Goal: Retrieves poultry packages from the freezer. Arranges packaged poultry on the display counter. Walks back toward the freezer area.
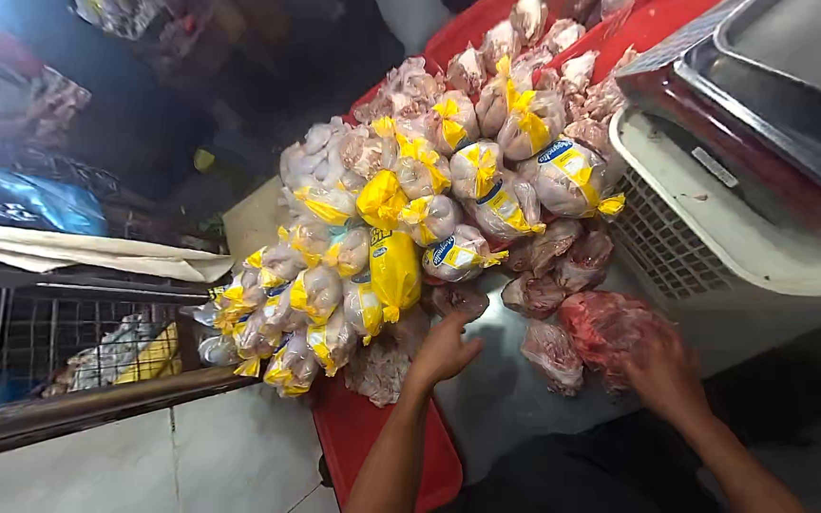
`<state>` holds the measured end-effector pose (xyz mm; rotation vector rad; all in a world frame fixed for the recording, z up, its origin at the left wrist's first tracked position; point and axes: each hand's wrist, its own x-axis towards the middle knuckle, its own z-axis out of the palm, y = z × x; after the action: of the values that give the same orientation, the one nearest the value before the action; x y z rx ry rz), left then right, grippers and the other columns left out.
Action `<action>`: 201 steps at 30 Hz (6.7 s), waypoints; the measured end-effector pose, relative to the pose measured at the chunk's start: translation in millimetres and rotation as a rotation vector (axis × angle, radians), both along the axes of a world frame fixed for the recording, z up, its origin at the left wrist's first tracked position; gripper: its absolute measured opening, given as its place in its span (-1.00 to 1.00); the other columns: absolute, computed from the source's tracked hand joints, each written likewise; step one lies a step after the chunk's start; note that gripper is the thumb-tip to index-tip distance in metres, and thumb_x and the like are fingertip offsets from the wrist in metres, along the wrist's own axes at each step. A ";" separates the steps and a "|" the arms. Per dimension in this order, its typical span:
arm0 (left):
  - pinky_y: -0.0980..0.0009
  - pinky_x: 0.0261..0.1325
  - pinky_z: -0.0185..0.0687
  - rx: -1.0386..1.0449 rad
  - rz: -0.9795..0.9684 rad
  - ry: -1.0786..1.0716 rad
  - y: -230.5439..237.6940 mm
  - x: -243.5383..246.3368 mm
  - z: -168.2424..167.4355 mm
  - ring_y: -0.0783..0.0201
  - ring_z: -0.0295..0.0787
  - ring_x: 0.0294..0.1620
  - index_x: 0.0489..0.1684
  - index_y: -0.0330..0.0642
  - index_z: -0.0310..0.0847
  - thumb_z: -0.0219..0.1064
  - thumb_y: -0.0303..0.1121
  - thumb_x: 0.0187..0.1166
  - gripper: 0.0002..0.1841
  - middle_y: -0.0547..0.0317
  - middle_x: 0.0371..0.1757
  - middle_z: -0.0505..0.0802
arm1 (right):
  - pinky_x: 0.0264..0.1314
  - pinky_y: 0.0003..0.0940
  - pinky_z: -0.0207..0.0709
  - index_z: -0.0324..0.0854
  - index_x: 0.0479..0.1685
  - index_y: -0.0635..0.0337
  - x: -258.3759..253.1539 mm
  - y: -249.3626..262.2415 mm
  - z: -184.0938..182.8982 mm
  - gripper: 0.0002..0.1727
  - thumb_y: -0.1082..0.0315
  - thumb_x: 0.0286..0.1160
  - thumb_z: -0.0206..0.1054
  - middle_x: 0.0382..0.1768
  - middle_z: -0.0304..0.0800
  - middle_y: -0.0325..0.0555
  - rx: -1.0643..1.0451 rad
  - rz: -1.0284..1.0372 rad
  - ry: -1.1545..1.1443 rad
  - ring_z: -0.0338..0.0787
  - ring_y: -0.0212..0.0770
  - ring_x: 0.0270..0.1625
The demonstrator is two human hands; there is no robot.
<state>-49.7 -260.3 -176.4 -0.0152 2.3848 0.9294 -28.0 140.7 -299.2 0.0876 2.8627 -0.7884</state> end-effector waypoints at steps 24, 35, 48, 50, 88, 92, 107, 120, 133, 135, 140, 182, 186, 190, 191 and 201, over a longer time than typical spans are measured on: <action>0.03 0.18 0.77 0.649 0.923 -0.259 71.0 -18.0 -128.8 0.04 0.83 0.10 0.53 -0.31 0.44 0.28 -0.43 0.63 -0.53 -0.16 0.16 0.83 | 0.48 0.45 0.46 0.18 0.73 0.31 -185.1 -77.4 -15.6 0.12 -0.28 0.27 0.50 0.42 0.58 0.46 -0.243 -0.316 -0.266 0.62 0.40 0.45; 0.26 -0.20 0.77 0.657 0.761 0.716 -107.1 -232.7 135.5 0.37 0.77 -0.30 0.07 0.01 0.60 0.31 -0.13 0.57 -0.75 0.32 -0.29 0.81 | 0.29 0.40 0.63 0.55 0.45 0.31 -152.2 -93.7 -19.9 -0.07 -0.04 0.02 0.76 0.49 0.46 0.53 0.034 -0.046 -0.235 0.71 0.45 0.32; -0.45 0.52 0.29 -0.467 0.077 0.156 -229.1 -473.0 -10.0 -0.43 0.57 0.47 0.34 -0.41 0.67 0.33 -0.14 0.68 -0.51 -0.49 0.34 0.72 | 0.49 0.19 0.52 0.69 0.18 0.40 -152.8 -89.0 136.7 -0.26 0.03 0.05 0.72 0.40 0.61 0.41 -0.159 0.061 -0.378 0.66 0.27 0.44; -0.36 0.58 0.32 -0.276 0.168 0.228 -230.9 -442.6 7.6 -0.32 0.56 0.53 0.56 -0.27 0.55 0.24 -0.24 0.72 -0.52 -0.38 0.43 0.70 | 0.39 0.01 0.64 0.63 0.22 0.47 -158.7 -90.8 196.2 -0.35 0.34 0.06 0.70 0.28 0.70 0.30 -0.456 0.083 -0.393 0.76 0.08 0.30; -0.22 0.41 0.59 -0.221 0.905 0.110 4.6 -27.4 -109.6 -0.18 0.74 0.33 0.43 -0.28 0.58 0.54 0.02 0.41 -0.31 -0.27 0.24 0.81 | 0.40 0.49 0.46 0.30 0.79 0.05 53.3 -147.1 -25.8 -0.13 0.30 0.31 0.49 0.66 0.25 0.57 0.306 0.391 -0.013 0.33 0.61 0.64; -0.20 0.47 0.57 -0.336 0.987 0.122 0.9 -19.3 -137.3 -0.19 0.69 0.41 0.55 -0.35 0.46 0.53 0.16 0.32 -0.11 -0.30 0.36 0.74 | 0.32 0.27 0.63 0.49 0.62 0.16 71.2 -128.8 -27.4 -0.12 -0.16 0.28 0.46 0.43 0.61 0.30 0.271 0.328 0.083 0.60 0.36 0.48; 0.06 0.38 0.72 0.833 1.176 0.338 -31.6 52.2 -188.0 0.11 0.74 0.33 0.70 -0.26 0.28 0.41 -0.32 0.52 -0.30 -0.11 0.42 0.72 | 0.29 0.17 0.67 0.54 0.36 0.40 -0.3 -115.3 100.3 -0.24 0.30 0.04 0.68 0.09 0.80 0.25 -0.493 0.068 -0.467 0.82 0.11 0.15; 0.21 0.26 0.76 0.125 0.639 1.413 -201.3 -185.8 119.8 0.24 0.77 0.18 0.46 -0.32 0.44 0.52 -0.30 0.43 -0.39 -0.01 0.25 0.76 | 0.36 0.33 0.57 0.51 0.46 0.31 -454.8 -384.4 263.0 -0.23 0.19 0.18 0.65 0.30 0.67 0.35 -0.624 0.360 0.179 0.68 0.27 0.36; -0.38 0.71 0.11 -0.487 0.175 0.641 -279.7 -300.9 -49.4 -0.08 0.03 0.89 0.28 0.84 0.67 0.18 0.34 0.51 -0.62 0.54 0.83 0.34 | 0.35 0.22 0.63 0.69 0.33 0.20 -415.9 -371.1 206.7 -0.59 0.18 0.61 0.30 0.19 0.80 0.17 -0.402 0.498 0.069 0.78 0.13 0.29; -0.20 0.80 0.12 -0.365 0.186 0.692 -276.8 -276.8 -39.7 0.10 0.23 0.83 0.40 0.56 0.68 0.22 0.18 0.57 -0.57 0.43 0.79 0.43 | 0.38 -0.09 0.68 0.70 0.35 0.14 -345.0 -321.9 210.7 -0.62 0.21 0.67 0.24 0.18 0.84 -0.03 -0.603 0.425 0.213 0.82 -0.15 0.24; 0.09 0.50 0.66 0.244 0.497 0.765 -176.8 -134.4 36.8 0.11 0.69 0.48 0.66 -0.11 0.44 0.24 -0.26 0.66 -0.46 0.05 0.55 0.69 | -0.10 -0.38 0.87 0.80 0.04 0.03 -139.9 -193.7 113.6 -0.80 0.27 0.64 0.28 -0.17 0.90 -0.35 -0.799 0.191 0.183 0.88 -0.44 -0.20; 0.30 -0.19 0.83 1.122 0.892 0.573 -63.6 -43.2 67.3 0.35 0.86 -0.26 -0.01 0.16 0.77 0.28 0.03 0.66 -0.74 0.26 -0.22 0.90 | 0.14 -0.22 0.73 0.55 0.48 -0.03 -182.6 -185.2 141.8 -0.48 0.26 0.47 0.27 0.09 0.83 -0.17 -1.510 0.549 -0.789 0.81 -0.29 0.06; 0.17 -0.31 0.79 0.573 0.397 1.124 -132.6 -248.7 154.2 0.17 0.80 -0.32 0.26 -0.20 0.49 0.39 -0.26 0.59 -0.63 0.06 -0.17 0.84 | -0.09 -0.41 0.76 0.68 0.11 -0.03 -320.7 -217.0 236.3 -0.69 0.42 0.50 0.15 -0.18 0.84 -0.38 -1.274 0.488 -0.153 0.80 -0.47 -0.17; 0.09 0.50 0.60 -0.235 0.674 1.070 -164.3 -399.1 146.8 0.07 0.69 0.41 0.55 -0.36 0.40 0.43 -0.28 0.36 -0.31 -0.18 0.38 0.73 | 0.44 -0.17 0.67 0.58 0.50 0.10 -474.4 -277.5 245.9 -0.49 0.52 0.52 0.24 0.31 0.77 -0.08 -0.807 0.470 0.335 0.77 -0.29 0.32; -0.10 0.56 0.50 -0.362 0.664 0.956 -165.9 -424.6 133.1 -0.13 0.60 0.50 0.57 -0.33 0.42 0.46 -0.26 0.33 -0.28 -0.32 0.44 0.67 | 0.49 -0.04 0.62 0.58 0.51 0.06 -504.4 -297.1 234.3 -0.44 0.53 0.44 0.31 0.35 0.75 -0.01 -0.644 0.474 0.384 0.74 -0.17 0.39; -0.29 0.58 0.37 -0.280 0.032 0.272 -181.1 -416.3 15.6 -0.25 0.64 0.47 0.40 -0.27 0.68 0.10 -0.39 0.81 -0.65 -0.31 0.37 0.76 | 0.33 0.43 0.54 0.67 0.33 0.30 -484.3 -345.4 157.9 -0.61 0.36 0.61 0.21 0.24 0.75 0.32 -0.180 0.619 -0.106 0.73 0.31 0.34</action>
<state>-465.9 -441.4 -160.7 -0.0361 2.7583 0.6365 -512.3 -204.8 -141.3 -0.7149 2.4708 -0.8537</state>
